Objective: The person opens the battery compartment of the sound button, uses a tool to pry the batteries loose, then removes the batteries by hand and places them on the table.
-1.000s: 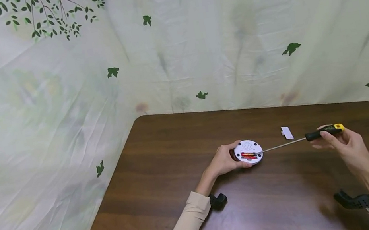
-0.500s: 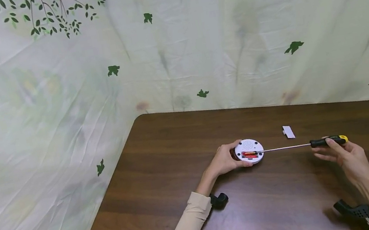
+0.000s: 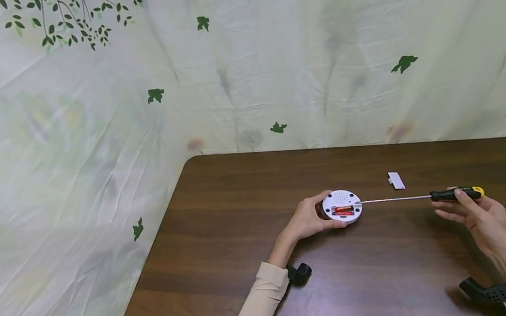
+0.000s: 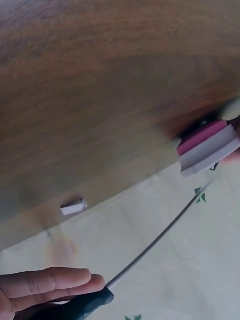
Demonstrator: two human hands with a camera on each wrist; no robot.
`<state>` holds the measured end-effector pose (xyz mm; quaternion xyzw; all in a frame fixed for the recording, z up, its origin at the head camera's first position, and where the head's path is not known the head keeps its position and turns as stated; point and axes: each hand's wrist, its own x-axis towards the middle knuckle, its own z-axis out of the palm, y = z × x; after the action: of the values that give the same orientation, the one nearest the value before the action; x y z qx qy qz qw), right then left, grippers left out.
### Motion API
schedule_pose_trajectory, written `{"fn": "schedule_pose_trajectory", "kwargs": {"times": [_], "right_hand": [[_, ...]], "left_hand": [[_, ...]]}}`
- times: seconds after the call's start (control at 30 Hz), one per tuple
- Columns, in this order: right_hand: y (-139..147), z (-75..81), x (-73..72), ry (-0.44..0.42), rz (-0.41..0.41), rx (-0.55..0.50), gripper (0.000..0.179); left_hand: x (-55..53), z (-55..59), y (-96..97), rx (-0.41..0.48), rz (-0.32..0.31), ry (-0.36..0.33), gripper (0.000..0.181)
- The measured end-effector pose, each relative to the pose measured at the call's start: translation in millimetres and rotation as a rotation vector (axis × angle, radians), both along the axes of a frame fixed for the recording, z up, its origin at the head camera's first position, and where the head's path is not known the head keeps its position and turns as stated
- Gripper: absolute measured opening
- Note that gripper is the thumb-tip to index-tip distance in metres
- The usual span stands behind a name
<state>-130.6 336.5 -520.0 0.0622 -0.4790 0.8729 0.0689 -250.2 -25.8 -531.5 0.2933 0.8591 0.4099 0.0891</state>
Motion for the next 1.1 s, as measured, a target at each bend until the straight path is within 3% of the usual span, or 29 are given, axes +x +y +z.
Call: {"fn": "schedule_pose_trajectory", "kwargs": {"times": [0.33, 0.77, 0.97, 1.1], "right_hand": [[-4.3, 16.0, 1.5, 0.067, -0.014, 0.12, 0.032], [-11.0, 34.2, 5.5, 0.035, -0.076, 0.287, 0.028], [-16.2, 53.4, 5.4, 0.055, -0.077, 0.431, 0.025], [-19.4, 66.8, 4.4, 0.08, -0.102, 0.609, 0.025]], "left_hand": [[2.0, -0.1, 0.7, 0.022, 0.003, 0.024, 0.082], [3.8, 2.1, 2.9, 0.023, 0.028, 0.022, 0.079], [3.1, 2.1, 3.3, 0.023, 0.034, 0.01, 0.08], [2.5, 1.1, 4.0, -0.002, 0.029, 0.018, 0.081]]}}
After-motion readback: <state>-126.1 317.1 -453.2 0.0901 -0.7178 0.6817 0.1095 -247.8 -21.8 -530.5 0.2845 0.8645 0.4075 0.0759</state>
